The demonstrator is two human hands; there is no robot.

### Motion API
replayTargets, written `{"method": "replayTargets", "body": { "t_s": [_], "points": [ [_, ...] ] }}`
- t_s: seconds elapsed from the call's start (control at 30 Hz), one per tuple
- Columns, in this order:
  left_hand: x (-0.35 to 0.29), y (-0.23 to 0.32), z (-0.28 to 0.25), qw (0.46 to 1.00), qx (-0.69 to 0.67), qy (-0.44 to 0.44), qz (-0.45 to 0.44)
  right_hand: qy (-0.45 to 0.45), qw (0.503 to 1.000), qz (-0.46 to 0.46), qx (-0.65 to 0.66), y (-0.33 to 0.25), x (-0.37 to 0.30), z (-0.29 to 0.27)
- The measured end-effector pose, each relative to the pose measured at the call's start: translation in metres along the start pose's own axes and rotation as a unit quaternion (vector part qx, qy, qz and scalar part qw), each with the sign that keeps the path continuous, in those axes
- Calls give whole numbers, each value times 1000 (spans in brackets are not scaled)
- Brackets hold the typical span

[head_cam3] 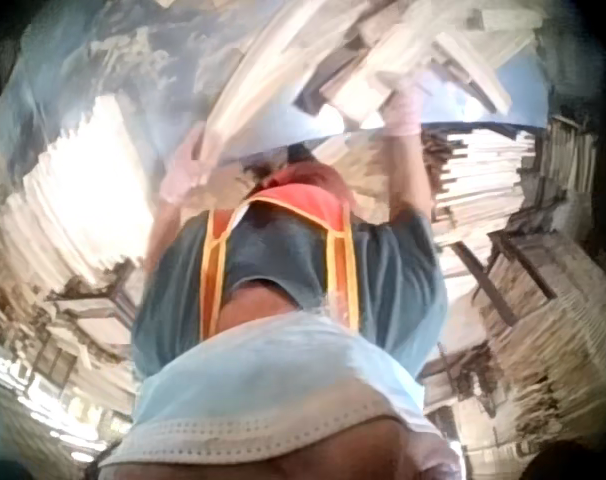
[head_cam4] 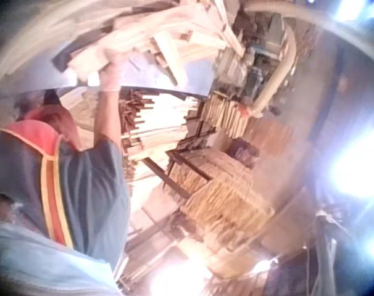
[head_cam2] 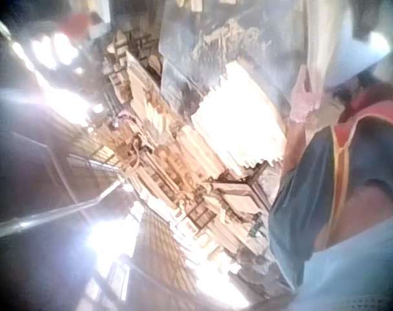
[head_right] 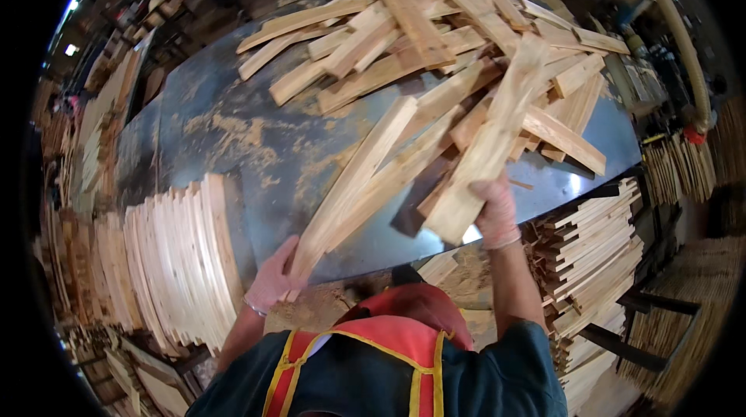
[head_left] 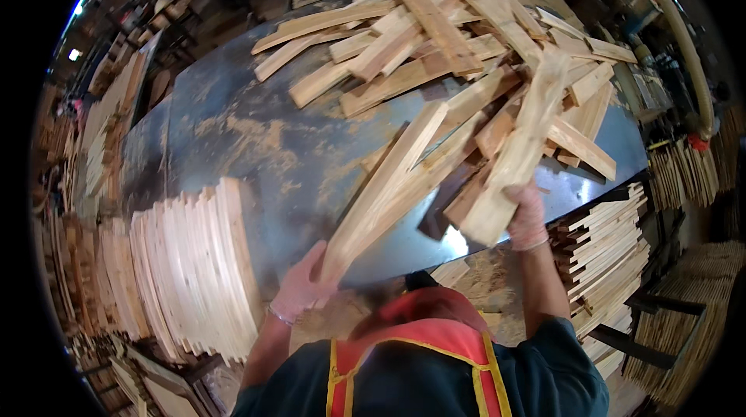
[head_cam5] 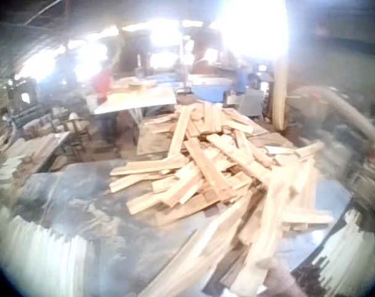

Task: The person picks up wooden planks from a large pile on a metal table and stacks them neatly. They repeatedly grab handfuls of planks, align them, and place them into a growing stack on the left side of the table.

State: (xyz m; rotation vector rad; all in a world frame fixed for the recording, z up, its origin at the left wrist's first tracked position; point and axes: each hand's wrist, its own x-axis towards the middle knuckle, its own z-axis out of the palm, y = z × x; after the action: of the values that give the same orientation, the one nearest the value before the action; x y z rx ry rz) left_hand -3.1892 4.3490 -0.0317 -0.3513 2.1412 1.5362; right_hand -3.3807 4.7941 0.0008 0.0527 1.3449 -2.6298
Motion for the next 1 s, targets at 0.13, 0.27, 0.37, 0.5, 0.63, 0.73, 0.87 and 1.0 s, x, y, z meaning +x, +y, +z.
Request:
{"method": "replayTargets", "body": {
  "t_s": [0.13,0.27,0.37,0.5,0.63,0.73,0.87,1.0],
  "points": [
    [-98,-74,8,936,-350,-3,20,5,988,146,-41,106,-69,81],
    [-154,-123,12,889,-455,48,2,-24,952,255,-170,225,-151,158],
    [-179,-140,4,889,-420,182,-25,-190,872,274,-359,288,-182,208],
    [-187,-142,-16,894,131,428,-32,-340,736,249,-530,331,-189,292],
    [-164,-123,-26,839,326,434,-43,-501,605,240,-570,335,-153,317],
    [-144,-110,-28,816,450,335,-139,-498,740,170,-419,291,-73,235],
    [-119,-106,-21,763,573,287,-87,-92,663,-227,-707,141,60,35],
    [-87,-111,13,740,628,239,-22,49,109,-119,-986,-20,134,-147]
  ]
}}
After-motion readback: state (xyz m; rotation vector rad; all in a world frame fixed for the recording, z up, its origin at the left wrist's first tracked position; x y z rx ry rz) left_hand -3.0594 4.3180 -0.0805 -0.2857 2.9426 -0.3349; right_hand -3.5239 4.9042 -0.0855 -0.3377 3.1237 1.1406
